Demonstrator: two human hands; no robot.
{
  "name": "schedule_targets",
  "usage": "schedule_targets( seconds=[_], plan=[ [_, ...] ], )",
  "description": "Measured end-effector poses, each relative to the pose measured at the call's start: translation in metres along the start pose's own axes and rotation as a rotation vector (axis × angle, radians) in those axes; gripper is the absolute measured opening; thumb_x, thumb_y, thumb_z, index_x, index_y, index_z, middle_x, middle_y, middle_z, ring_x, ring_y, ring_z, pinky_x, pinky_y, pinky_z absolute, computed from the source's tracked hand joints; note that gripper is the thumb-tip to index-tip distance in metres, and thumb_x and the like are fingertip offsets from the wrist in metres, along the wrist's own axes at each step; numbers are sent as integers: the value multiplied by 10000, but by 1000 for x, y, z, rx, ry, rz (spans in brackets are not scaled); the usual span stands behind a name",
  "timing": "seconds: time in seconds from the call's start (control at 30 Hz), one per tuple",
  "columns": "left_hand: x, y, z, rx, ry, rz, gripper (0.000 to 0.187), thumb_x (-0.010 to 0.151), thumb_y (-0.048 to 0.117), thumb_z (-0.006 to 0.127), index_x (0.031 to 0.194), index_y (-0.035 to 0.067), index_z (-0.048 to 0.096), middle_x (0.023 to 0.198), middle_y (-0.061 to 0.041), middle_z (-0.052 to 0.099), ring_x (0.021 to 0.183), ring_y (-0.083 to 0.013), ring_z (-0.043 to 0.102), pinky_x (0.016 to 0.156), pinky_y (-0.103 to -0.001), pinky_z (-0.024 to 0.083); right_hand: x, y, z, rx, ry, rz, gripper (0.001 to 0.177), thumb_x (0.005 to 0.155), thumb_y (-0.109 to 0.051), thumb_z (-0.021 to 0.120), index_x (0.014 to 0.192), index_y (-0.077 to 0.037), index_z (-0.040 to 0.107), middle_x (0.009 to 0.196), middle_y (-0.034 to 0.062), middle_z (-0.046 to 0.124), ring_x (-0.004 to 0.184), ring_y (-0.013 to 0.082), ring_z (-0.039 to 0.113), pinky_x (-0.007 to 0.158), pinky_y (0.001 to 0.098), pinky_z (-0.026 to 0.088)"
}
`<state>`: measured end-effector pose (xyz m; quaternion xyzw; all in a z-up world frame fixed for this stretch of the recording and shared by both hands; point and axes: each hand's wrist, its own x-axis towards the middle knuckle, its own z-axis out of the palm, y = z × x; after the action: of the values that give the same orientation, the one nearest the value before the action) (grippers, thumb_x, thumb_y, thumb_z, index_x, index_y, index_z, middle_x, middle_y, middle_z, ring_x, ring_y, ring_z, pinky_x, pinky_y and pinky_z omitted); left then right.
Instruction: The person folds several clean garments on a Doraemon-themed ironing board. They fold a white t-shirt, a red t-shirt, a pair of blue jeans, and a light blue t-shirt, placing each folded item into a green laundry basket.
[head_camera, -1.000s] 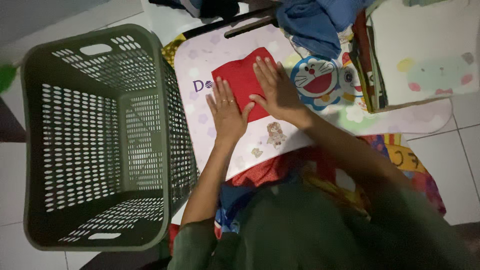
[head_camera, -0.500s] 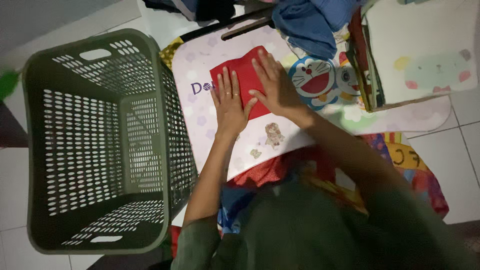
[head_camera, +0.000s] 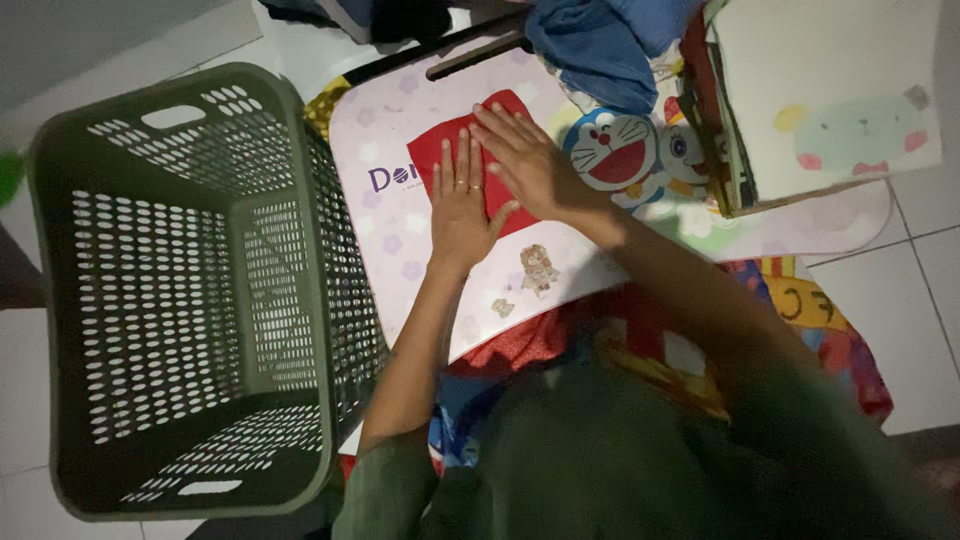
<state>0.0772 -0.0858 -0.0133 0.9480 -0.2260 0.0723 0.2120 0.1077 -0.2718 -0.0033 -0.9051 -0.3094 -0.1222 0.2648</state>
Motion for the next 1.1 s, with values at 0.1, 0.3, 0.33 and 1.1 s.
schedule_targets(
  seconds=[0.1, 0.3, 0.33, 1.1],
  plan=[
    [-2, 1, 3, -64, 74, 28, 1088, 925, 604, 665, 1653, -5, 133, 1741, -157, 102, 1616, -394, 71, 1298, -571, 164, 6, 4, 3, 30, -40, 28, 656, 1050, -323, 580, 1607, -47, 373, 1694, 159, 299, 1573, 372, 238, 1280, 522, 210],
    [-4, 4, 8, -12, 93, 59, 1089, 939, 578, 722, 1645, -9, 138, 1733, -178, 107, 1605, -418, 100, 1287, -584, 168, -4, 10, 0, -33, -47, -4, 700, 1057, -395, 585, 1597, -6, 369, 1666, 185, 321, 1559, 394, 250, 1273, 531, 196],
    [-3, 6, 9, -16, 75, 57, 1088, 927, 576, 726, 1642, -4, 147, 1730, -178, 107, 1601, -423, 100, 1284, -586, 166, -6, 12, -3, -35, -48, -10, 693, 1066, -390, 583, 1599, -2, 368, 1663, 188, 325, 1564, 395, 252, 1281, 528, 198],
    [18, 133, 66, -130, 46, 150, 1021, 865, 493, 712, 1640, 39, 225, 1743, -153, 129, 1624, -409, 116, 1301, -599, 129, -136, 26, -103, -132, 0, 282, 770, 980, -240, 645, 1604, 49, 300, 1690, 242, 243, 1584, 403, 211, 1294, 515, 155]
  ],
)
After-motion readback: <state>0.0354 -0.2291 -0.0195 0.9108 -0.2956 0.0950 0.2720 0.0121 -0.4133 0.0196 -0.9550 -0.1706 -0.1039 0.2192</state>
